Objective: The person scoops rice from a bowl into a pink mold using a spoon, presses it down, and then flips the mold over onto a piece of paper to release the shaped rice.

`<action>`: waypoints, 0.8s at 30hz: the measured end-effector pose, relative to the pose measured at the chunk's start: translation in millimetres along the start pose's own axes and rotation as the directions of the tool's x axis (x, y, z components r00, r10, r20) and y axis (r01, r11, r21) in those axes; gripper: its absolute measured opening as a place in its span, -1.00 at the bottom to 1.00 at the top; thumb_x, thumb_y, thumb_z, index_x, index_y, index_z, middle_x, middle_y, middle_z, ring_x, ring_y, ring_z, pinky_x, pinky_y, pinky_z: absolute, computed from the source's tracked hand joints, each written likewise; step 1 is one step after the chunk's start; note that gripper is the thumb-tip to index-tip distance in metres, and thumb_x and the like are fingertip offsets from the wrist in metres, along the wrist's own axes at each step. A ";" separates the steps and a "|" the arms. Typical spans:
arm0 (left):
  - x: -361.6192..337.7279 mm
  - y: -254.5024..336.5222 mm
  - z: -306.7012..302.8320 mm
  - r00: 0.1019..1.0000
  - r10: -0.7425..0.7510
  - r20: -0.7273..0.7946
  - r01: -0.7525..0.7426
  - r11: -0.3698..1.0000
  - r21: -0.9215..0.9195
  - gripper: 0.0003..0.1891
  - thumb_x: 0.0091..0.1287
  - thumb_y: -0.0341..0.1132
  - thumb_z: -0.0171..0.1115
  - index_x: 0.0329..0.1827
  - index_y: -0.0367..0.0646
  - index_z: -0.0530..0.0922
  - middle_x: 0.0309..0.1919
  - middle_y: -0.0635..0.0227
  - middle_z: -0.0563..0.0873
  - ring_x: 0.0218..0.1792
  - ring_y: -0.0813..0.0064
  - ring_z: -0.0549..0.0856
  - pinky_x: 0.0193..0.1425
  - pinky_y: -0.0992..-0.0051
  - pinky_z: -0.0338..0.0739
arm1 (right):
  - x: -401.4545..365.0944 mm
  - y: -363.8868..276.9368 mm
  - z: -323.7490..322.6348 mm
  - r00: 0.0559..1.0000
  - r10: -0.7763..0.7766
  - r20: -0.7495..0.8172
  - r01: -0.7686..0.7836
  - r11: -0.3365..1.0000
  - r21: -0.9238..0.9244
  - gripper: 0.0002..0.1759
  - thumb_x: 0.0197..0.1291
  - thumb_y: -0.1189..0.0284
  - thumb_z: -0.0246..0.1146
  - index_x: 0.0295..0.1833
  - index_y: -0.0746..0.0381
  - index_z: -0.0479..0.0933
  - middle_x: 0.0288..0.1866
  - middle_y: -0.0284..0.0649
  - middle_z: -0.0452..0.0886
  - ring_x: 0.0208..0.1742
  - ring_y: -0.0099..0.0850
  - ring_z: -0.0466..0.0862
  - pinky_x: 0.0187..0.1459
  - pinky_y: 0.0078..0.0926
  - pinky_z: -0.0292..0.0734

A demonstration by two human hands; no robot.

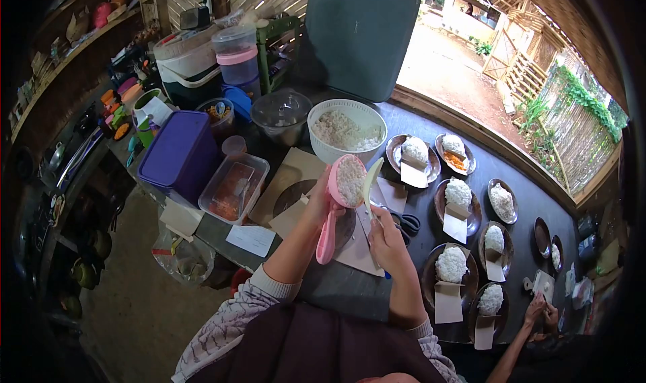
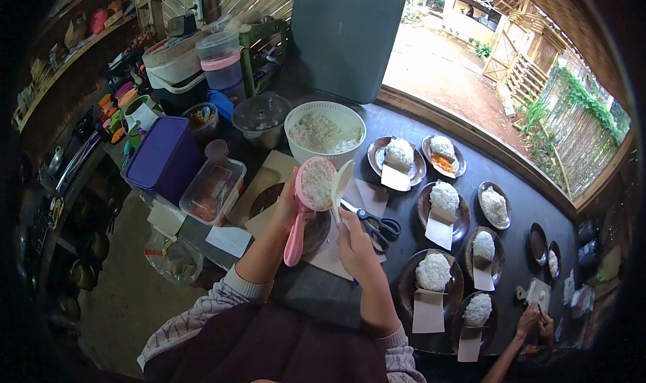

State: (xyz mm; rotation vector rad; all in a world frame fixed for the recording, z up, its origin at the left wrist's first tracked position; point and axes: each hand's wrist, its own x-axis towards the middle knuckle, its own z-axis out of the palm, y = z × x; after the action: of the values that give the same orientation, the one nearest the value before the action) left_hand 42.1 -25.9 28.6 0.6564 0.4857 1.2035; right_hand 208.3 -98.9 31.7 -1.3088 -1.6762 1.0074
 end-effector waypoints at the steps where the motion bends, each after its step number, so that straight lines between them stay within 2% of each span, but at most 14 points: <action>1: -1.2 0.9 5.8 0.999 0.025 -0.025 -0.026 0.999 -0.025 -0.42 0.38 0.21 -0.21 0.00 -0.15 0.47 -0.52 0.40 0.60 -0.78 0.76 0.38 -0.83 0.80 0.20 | 0.9 1.3 4.1 1.000 -0.001 0.003 0.001 1.000 -0.001 -0.67 0.36 0.47 -0.04 0.21 0.26 0.30 -0.56 -0.20 0.45 -0.54 -0.44 0.49 -0.44 -0.46 0.37; 3: 0.2 -1.4 2.6 0.997 0.052 -0.053 -0.054 0.997 -0.052 -0.42 0.37 0.22 -0.20 -0.03 -0.16 0.48 -0.56 0.43 0.58 -0.78 0.77 0.36 -0.83 0.79 0.18 | 3.2 6.9 14.0 0.965 -0.243 -0.096 0.221 0.956 -0.193 -0.67 0.39 0.47 -0.08 0.23 0.24 0.27 -0.66 -0.35 0.30 -0.65 -0.60 0.30 -0.57 -0.57 0.20; 6: 5.4 -10.3 -11.6 1.000 0.027 -0.006 -0.028 0.998 -0.054 -0.39 0.36 0.24 -0.21 0.09 -0.13 0.42 -0.42 0.34 0.63 -0.78 0.77 0.37 -0.83 0.80 0.21 | 4.2 7.0 20.2 0.949 -0.285 -0.132 0.251 0.942 -0.224 -0.67 0.38 0.46 -0.06 0.23 0.24 0.27 -0.69 -0.25 0.29 -0.66 -0.51 0.32 -0.55 -0.50 0.21; 8: 2.9 -8.3 -7.0 0.997 0.033 -0.063 -0.037 0.997 -0.062 -0.43 0.35 0.24 -0.16 -0.16 -0.14 0.50 -0.64 0.49 0.50 -0.80 0.78 0.27 -0.79 0.76 0.13 | 4.0 3.8 18.8 0.950 -0.288 -0.122 0.255 0.938 -0.233 -0.67 0.37 0.47 -0.06 0.22 0.24 0.28 -0.68 -0.20 0.30 -0.66 -0.48 0.33 -0.55 -0.48 0.22; 9: 3.7 -8.3 -7.8 0.997 0.034 -0.063 -0.038 0.997 -0.064 -0.43 0.35 0.24 -0.16 -0.16 -0.14 0.50 -0.64 0.49 0.50 -0.80 0.78 0.27 -0.79 0.76 0.13 | 3.8 2.2 17.6 0.950 -0.291 -0.114 0.258 0.935 -0.242 -0.67 0.37 0.47 -0.05 0.21 0.24 0.29 -0.68 -0.16 0.31 -0.66 -0.44 0.34 -0.55 -0.45 0.23; 12: 4.4 -3.8 -5.7 0.992 0.101 -0.079 -0.107 0.991 -0.083 -0.40 0.35 0.25 -0.19 -0.08 -0.15 0.48 -0.58 0.43 0.52 -0.80 0.76 0.25 -0.79 0.75 0.12 | 3.1 0.8 15.1 0.942 -0.324 -0.092 0.291 0.921 -0.259 -0.68 0.36 0.47 -0.03 0.19 0.23 0.32 -0.65 -0.11 0.36 -0.65 -0.41 0.38 -0.54 -0.46 0.25; 13: 0.3 2.5 0.1 0.989 0.140 -0.052 -0.146 0.979 -0.139 -0.38 0.34 0.26 -0.21 0.01 -0.16 0.44 -0.48 0.35 0.57 -0.78 0.76 0.30 -0.81 0.78 0.15 | 2.9 1.1 14.1 0.942 -0.323 -0.091 0.291 0.921 -0.259 -0.68 0.36 0.47 -0.03 0.19 0.23 0.32 -0.65 -0.11 0.36 -0.65 -0.41 0.38 -0.54 -0.46 0.25; 15: -1.7 8.7 0.8 0.983 0.180 -0.028 -0.182 0.964 -0.193 -0.35 0.34 0.28 -0.22 0.09 -0.16 0.40 -0.39 0.28 0.62 -0.76 0.76 0.34 -0.84 0.80 0.17 | 1.6 2.0 12.0 0.959 -0.272 -0.075 0.239 0.924 -0.300 -0.69 0.34 0.46 0.00 0.17 0.21 0.36 -0.63 -0.06 0.40 -0.63 -0.39 0.39 -0.51 -0.49 0.29; 16: -0.7 10.0 -2.2 0.981 0.175 -0.083 -0.191 0.943 -0.271 -0.35 0.34 0.28 -0.22 0.09 -0.15 0.40 -0.37 0.26 0.62 -0.75 0.76 0.35 -0.84 0.80 0.17 | 1.5 -0.9 9.8 0.959 -0.272 -0.077 0.238 0.925 -0.297 -0.69 0.34 0.46 0.00 0.17 0.21 0.36 -0.63 -0.06 0.40 -0.63 -0.39 0.39 -0.51 -0.49 0.29; 18: -2.7 12.9 -3.9 0.973 0.191 -0.130 -0.224 0.917 -0.329 -0.37 0.34 0.26 -0.22 0.10 -0.13 0.41 -0.34 0.25 0.63 -0.74 0.75 0.37 -0.84 0.81 0.18 | 1.7 -11.5 4.1 0.999 0.003 -0.053 -0.018 0.962 -0.272 -0.68 0.30 0.46 0.06 0.16 0.22 0.38 -0.52 0.10 0.51 -0.49 -0.08 0.58 -0.38 -0.30 0.42; 19: -3.7 13.8 -1.9 0.973 0.190 -0.130 -0.223 0.918 -0.329 -0.37 0.34 0.26 -0.22 0.10 -0.13 0.41 -0.34 0.25 0.63 -0.74 0.75 0.37 -0.84 0.81 0.18 | 1.3 -12.9 2.1 0.999 0.005 -0.053 -0.019 0.962 -0.272 -0.68 0.30 0.46 0.06 0.16 0.22 0.38 -0.52 0.10 0.51 -0.49 -0.08 0.58 -0.38 -0.30 0.42; 22: -6.1 13.2 3.4 0.972 0.192 -0.134 -0.222 0.938 -0.267 -0.37 0.34 0.26 -0.23 0.09 -0.13 0.42 -0.33 0.27 0.64 -0.75 0.74 0.37 -0.83 0.81 0.18 | 0.4 -11.8 -1.1 0.986 -0.089 -0.138 0.056 0.972 -0.229 -0.68 0.28 0.44 0.11 0.15 0.19 0.44 -0.58 0.01 0.49 -0.59 -0.44 0.47 -0.43 -0.41 0.39; 23: -5.8 11.2 2.6 0.977 0.198 -0.073 -0.210 0.947 -0.244 -0.36 0.35 0.25 -0.25 0.10 -0.16 0.40 -0.28 0.22 0.64 -0.74 0.74 0.34 -0.82 0.79 0.16 | 0.3 -11.3 0.1 0.987 -0.089 -0.135 0.056 0.972 -0.230 -0.68 0.28 0.44 0.11 0.15 0.19 0.44 -0.58 0.01 0.49 -0.59 -0.44 0.47 -0.43 -0.41 0.39; 24: -5.4 8.8 1.8 0.979 0.202 -0.012 -0.200 0.955 -0.220 -0.36 0.36 0.23 -0.26 0.11 -0.19 0.38 -0.23 0.17 0.63 -0.73 0.74 0.31 -0.80 0.78 0.15 | 0.0 -11.1 1.7 0.977 -0.162 -0.137 0.134 0.972 -0.195 -0.67 0.28 0.45 0.12 0.15 0.18 0.45 -0.59 -0.02 0.48 -0.60 -0.45 0.46 -0.43 -0.43 0.39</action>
State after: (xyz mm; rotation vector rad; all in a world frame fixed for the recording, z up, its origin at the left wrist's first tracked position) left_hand 35.6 -29.6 36.0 0.5296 0.2743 1.4224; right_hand 202.6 -100.9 41.2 -1.3201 -1.7528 0.6603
